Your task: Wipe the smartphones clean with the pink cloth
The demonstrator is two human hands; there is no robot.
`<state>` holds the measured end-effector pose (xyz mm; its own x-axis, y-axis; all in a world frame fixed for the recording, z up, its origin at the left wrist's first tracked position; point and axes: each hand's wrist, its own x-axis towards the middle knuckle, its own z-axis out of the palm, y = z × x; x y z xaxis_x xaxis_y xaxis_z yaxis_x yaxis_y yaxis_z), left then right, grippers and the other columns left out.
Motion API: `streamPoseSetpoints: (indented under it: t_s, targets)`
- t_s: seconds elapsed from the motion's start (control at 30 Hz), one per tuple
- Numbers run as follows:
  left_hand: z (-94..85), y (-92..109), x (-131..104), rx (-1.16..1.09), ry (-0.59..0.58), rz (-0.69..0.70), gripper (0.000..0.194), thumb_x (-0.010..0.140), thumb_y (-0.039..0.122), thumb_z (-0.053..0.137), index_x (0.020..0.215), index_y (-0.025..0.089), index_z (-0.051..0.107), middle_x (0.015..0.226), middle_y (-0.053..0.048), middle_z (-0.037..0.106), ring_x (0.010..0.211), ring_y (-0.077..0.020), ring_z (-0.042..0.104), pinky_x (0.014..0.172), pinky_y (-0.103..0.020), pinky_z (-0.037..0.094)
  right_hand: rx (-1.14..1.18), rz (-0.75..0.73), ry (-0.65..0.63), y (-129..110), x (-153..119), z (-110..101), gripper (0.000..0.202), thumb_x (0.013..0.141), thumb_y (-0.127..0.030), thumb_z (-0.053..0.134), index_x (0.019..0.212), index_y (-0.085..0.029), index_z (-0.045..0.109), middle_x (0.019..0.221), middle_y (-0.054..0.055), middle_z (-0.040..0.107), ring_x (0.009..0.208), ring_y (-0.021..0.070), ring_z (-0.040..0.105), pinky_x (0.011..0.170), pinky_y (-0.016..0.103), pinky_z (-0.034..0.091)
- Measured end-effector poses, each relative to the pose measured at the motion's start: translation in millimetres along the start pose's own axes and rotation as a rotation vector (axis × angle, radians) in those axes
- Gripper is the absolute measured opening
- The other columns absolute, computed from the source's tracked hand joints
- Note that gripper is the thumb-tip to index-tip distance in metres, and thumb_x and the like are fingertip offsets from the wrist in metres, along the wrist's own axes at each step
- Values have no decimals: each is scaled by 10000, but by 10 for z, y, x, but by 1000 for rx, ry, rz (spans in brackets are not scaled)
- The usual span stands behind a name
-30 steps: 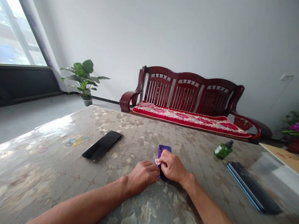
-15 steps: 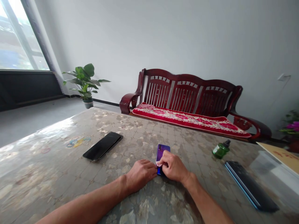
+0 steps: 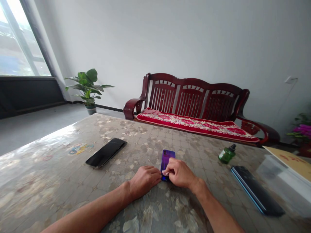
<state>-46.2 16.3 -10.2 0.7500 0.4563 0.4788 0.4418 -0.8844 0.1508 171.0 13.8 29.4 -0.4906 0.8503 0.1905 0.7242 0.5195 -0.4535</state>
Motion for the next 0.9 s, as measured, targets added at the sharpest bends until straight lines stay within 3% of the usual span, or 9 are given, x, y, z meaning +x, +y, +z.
streamPoseSetpoints:
  t_s: [0.23,0.47,0.67,0.77,0.9]
  targets:
    - [-20,-3,11,-19,-8,7,367,1051,324,364,893,192,667,887,-40,712,806,-165,665,764,-258,495,-129,212,191,124,55,9,257,830,-69,515,853,-223,719,943,29,652,839,126,624,741,200,422]
    - [-50,20,31,-12,-11,3,386,1054,321,351,882,190,671,870,-45,709,788,-158,661,756,-251,500,29,117,24,117,28,-38,121,824,-211,638,721,-217,701,774,-2,630,685,109,586,636,205,394]
    - [-38,10,17,-23,3,6,375,1052,317,362,890,194,677,870,-44,712,800,-157,664,763,-249,502,-51,196,177,231,43,-69,184,835,-109,558,802,-216,704,888,23,640,797,126,611,726,213,413]
    - [-31,1,12,-17,4,13,382,1054,323,354,885,191,670,879,-42,715,795,-161,665,757,-257,501,-45,164,120,182,13,-99,154,804,-106,584,783,-211,694,851,13,630,738,114,593,678,202,401]
    - [-26,-2,13,-6,2,17,383,1055,316,348,882,191,666,872,-40,713,778,-157,660,745,-257,498,20,91,-81,31,-28,-135,95,754,-134,639,742,-213,689,783,-12,628,680,100,578,605,187,375]
